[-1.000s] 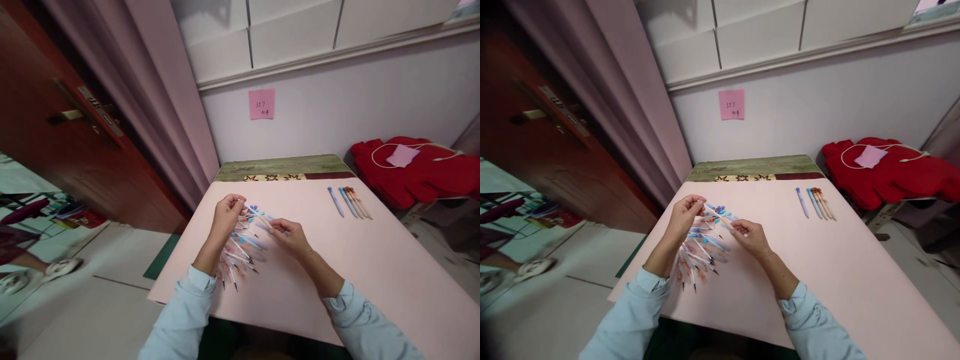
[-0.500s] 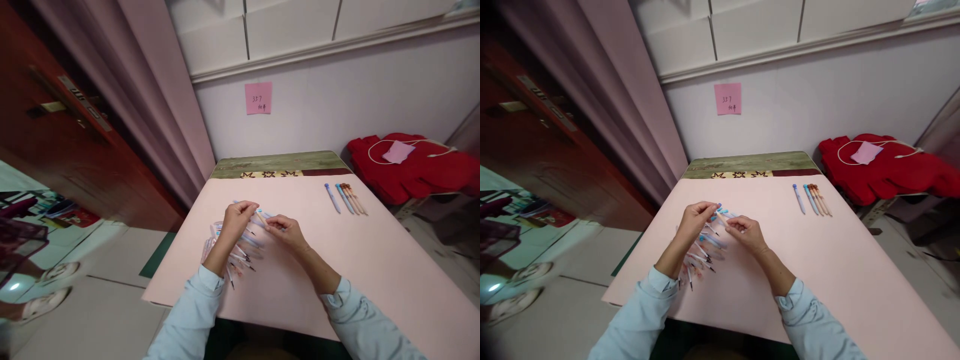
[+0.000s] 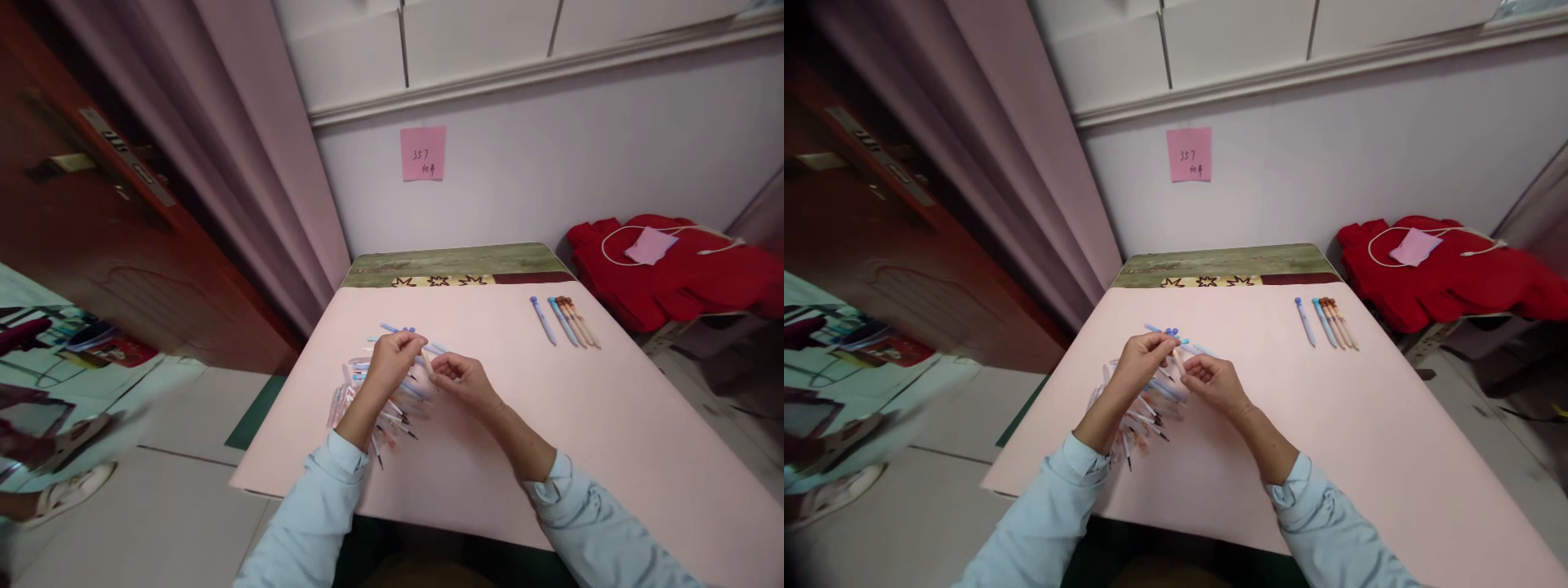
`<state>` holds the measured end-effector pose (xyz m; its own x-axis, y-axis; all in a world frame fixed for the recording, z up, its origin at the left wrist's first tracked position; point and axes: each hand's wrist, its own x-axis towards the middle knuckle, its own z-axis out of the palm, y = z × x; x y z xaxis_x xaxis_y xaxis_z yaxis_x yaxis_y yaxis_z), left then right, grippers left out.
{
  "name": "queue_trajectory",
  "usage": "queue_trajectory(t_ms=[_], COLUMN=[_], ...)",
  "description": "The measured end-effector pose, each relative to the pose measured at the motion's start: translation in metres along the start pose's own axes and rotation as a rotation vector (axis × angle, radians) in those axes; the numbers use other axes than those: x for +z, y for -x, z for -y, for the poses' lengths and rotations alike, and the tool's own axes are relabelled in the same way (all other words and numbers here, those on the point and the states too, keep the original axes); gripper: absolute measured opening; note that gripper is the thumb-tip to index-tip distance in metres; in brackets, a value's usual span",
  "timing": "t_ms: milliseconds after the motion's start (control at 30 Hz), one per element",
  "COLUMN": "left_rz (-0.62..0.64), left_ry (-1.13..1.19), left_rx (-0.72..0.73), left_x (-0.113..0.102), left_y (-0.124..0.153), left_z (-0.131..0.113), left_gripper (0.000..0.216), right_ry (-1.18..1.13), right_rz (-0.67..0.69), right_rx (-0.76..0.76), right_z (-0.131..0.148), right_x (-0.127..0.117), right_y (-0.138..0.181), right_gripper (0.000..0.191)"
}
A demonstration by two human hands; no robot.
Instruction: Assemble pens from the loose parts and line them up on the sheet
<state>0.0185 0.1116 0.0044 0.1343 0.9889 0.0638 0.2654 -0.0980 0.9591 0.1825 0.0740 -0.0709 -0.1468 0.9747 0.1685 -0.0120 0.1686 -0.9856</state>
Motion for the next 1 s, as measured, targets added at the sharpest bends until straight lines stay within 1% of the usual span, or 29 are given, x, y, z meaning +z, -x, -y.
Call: queue_trajectory(t_ms=[100,200,300,367,400,467,533,633,700,767,867,1000], left_rz=[-0.015,0.013,0.034,0.011,-0.024,-0.140,-0.265,-0.377,-0.424,-0.457,-0.473,-0.466], left_ry=[0.025,0.011,0.050,0.099,0.127,0.184,0.224,0.211,0.178,0.139,0.045,-0.156], left_rx=[-0.037,-0.066,-0.105,-0.123,-0.129,-0.133,-0.129,-0.116,-0.110,-0.110,-0.098,-0.059], left_x=[0.002,0.007,0.011,0.010,0.007,-0.005,-0.024,-0.057,-0.076,-0.088,-0.095,-0.090], left_y=[-0.002,0.001,0.009,0.013,0.015,0.016,0.015,0.014,0.016,0.020,0.026,0.027], left_z=[0.010,0.021,0.030,0.033,0.034,0.034,0.034,0.035,0.039,0.045,0.056,0.068], left_gripper=[0.022,0.021,0.023,0.027,0.031,0.039,0.042,0.040,0.038,0.036,0.031,0.021], right_ry=[-0.110,-0.199,-0.183,-0.081,-0.012,0.159,0.365,0.679,0.839,0.943,1.024,1.122], right_rz=[0.090,0.164,0.191,0.184,0.174,0.157,0.143,0.107,0.097,0.115,0.158,0.175], right_rx=[0.087,0.173,0.195,0.177,0.161,0.108,0.036,-0.058,-0.069,-0.047,-0.015,-0.029], right_z=[0.003,0.003,0.003,0.004,0.005,0.008,0.011,0.015,0.018,0.020,0.021,0.019], right_x=[0.000,0.000,-0.001,-0.003,-0.005,-0.008,-0.012,-0.014,-0.014,-0.013,-0.011,-0.012], right_y=[0.000,0.000,0.001,0.002,0.003,0.004,0.005,0.005,0.005,0.005,0.006,0.007], right_gripper=[0.034,0.040,0.036,0.030,0.027,0.021,0.016,0.015,0.018,0.021,0.022,0.022])
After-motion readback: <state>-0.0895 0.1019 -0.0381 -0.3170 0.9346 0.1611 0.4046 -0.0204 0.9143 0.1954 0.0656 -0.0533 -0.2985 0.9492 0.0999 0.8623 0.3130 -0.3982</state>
